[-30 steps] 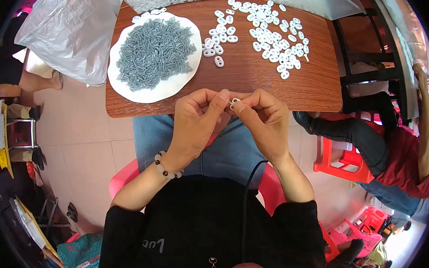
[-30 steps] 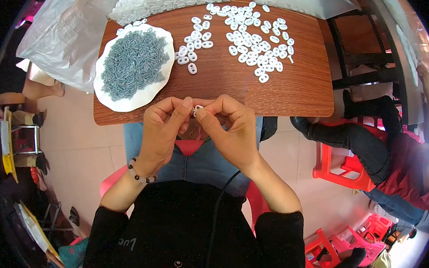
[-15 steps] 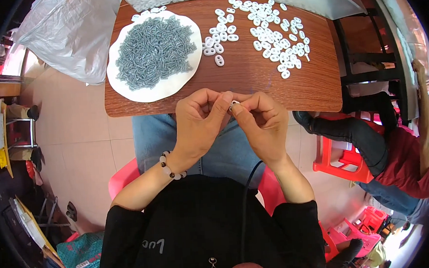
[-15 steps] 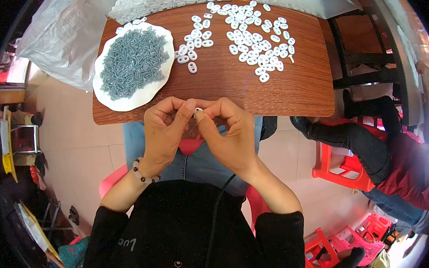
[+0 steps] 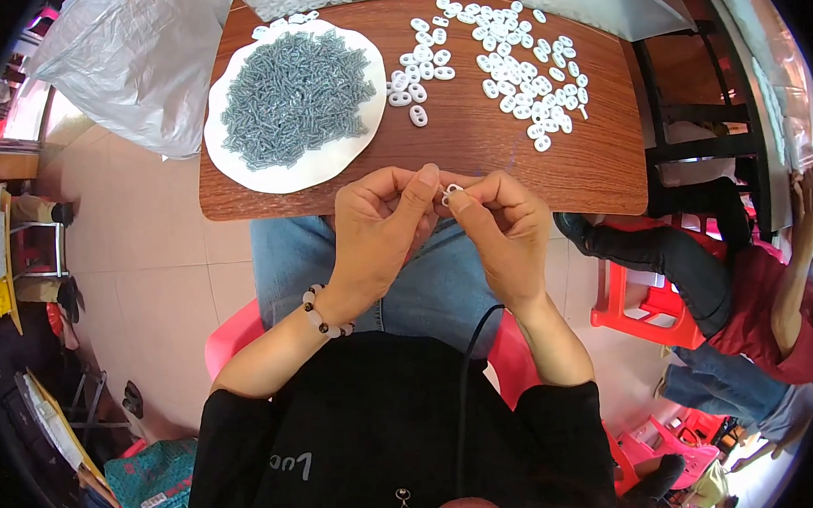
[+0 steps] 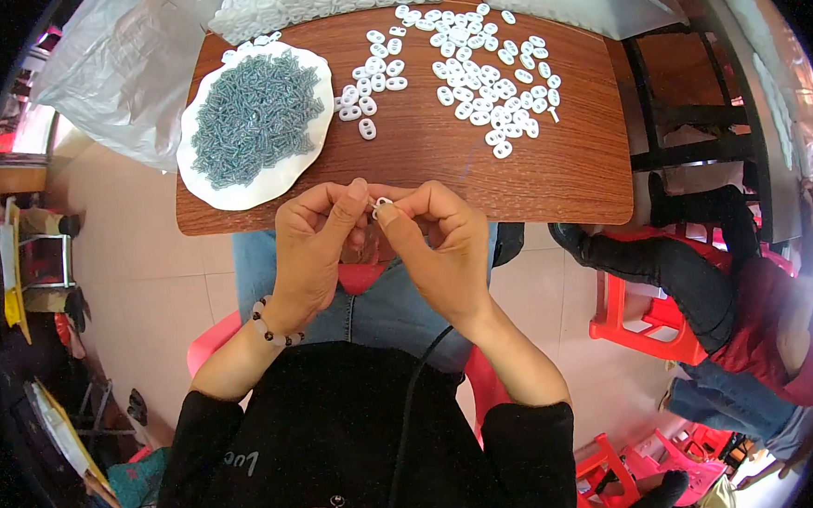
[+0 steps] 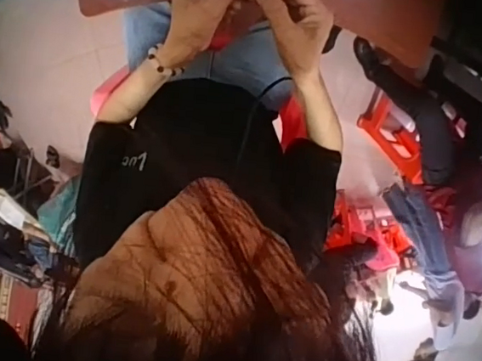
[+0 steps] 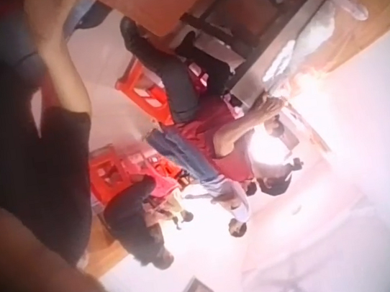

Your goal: Assembling small plastic components by inserting grey rubber pieces into white plastic housings.

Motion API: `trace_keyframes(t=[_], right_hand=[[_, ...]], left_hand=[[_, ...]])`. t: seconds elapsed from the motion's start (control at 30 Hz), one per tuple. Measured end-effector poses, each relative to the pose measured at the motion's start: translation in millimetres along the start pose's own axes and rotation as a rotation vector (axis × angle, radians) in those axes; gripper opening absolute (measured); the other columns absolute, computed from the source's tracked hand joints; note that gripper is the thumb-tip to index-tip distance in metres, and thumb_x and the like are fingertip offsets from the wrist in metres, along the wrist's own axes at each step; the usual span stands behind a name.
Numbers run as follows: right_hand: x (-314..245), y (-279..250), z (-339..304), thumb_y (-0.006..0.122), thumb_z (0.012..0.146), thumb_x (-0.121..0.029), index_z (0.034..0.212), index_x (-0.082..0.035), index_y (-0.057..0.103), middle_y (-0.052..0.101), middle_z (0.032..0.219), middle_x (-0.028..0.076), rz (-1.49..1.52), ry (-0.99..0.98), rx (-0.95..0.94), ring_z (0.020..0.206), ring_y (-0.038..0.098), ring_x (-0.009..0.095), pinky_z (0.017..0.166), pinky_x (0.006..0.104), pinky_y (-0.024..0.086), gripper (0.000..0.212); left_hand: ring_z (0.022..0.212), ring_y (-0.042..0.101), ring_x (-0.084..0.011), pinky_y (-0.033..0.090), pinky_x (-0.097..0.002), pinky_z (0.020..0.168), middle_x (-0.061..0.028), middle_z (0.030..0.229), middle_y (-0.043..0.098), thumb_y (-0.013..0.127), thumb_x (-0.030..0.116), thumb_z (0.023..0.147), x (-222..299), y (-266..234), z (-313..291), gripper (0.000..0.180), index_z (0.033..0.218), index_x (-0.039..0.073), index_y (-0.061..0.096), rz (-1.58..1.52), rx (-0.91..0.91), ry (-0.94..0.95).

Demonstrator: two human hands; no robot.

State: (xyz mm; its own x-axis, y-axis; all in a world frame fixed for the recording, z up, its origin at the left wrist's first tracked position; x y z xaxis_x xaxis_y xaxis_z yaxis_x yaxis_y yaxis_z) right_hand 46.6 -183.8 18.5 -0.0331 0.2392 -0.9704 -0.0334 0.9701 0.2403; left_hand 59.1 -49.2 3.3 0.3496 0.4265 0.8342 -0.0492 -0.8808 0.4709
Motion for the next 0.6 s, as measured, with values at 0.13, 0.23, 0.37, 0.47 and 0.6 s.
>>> trace_keyframes(t=[0.13,0.23,0.37,0.47,0.6], right_hand=[[3.8,-4.7,0.9,0.057,0.089,0.0,0.083,0.003,0.056,0.065,0.104,0.017,0.065,0.01,0.007,0.078,0.058,0.006,0.069,0.0216,0.049,0.006],[1.7,-7.6,3.2,0.056,0.089,0.001,0.084,0.002,0.055,0.065,0.105,0.018,0.097,0.025,-0.024,0.079,0.06,0.007,0.07,0.0225,0.051,0.006],[-1.9,-20.2,6.8,0.058,0.088,-0.001,0.084,0.002,0.056,0.066,0.095,0.019,0.119,0.048,0.022,0.08,0.064,0.015,0.073,0.0265,0.053,0.005],[-5.6,-22.2,7.6,0.059,0.087,-0.001,0.084,0.001,0.056,0.067,0.089,0.016,0.132,0.063,0.043,0.077,0.064,0.014,0.069,0.0247,0.053,0.005],[-13.0,-15.8,8.4,0.058,0.086,0.002,0.085,0.001,0.055,0.066,0.086,0.012,0.029,0.055,0.035,0.077,0.063,0.012,0.066,0.0236,0.053,0.004]], left_hand=[[0.05,0.046,-0.005,0.041,-0.0217,0.046,0.0013,0.061,0.054,0.059,0.021,0.093,1.9,3.1,1.7,0.023,0.079,0.002,0.06,0.028,0.025,0.017],[0.051,0.045,-0.004,0.041,-0.0214,0.047,0.0019,0.062,0.053,0.059,0.021,0.093,-0.4,1.3,1.2,0.023,0.079,0.003,0.059,-0.039,-0.029,0.029],[0.053,0.045,-0.0042,0.04,-0.0206,0.049,0.0018,0.064,0.052,0.057,0.022,0.094,-0.1,-0.6,-2.1,0.023,0.08,0.003,0.058,0.007,-0.031,-0.041],[0.055,0.046,-0.0043,0.039,-0.0199,0.051,0.0014,0.066,0.053,0.056,0.023,0.094,-2.0,3.2,-2.2,0.024,0.08,0.003,0.058,0.094,-0.075,-0.053],[0.057,0.046,-0.0041,0.039,-0.0187,0.054,0.0014,0.066,0.053,0.057,0.024,0.094,-1.9,4.8,-1.8,0.025,0.081,0.003,0.059,0.135,-0.1,-0.08]])
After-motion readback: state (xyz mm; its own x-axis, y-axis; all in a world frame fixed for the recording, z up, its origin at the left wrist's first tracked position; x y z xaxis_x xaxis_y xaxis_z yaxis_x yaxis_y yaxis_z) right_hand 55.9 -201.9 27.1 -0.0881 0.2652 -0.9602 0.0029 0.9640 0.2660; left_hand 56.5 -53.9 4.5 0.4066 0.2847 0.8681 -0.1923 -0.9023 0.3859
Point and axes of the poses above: each hand's wrist, its own z-axis towards the middle knuckle, its own y-axis out of the palm, x = y × z, the point moved 3 cm from there along z, towards the middle knuckle
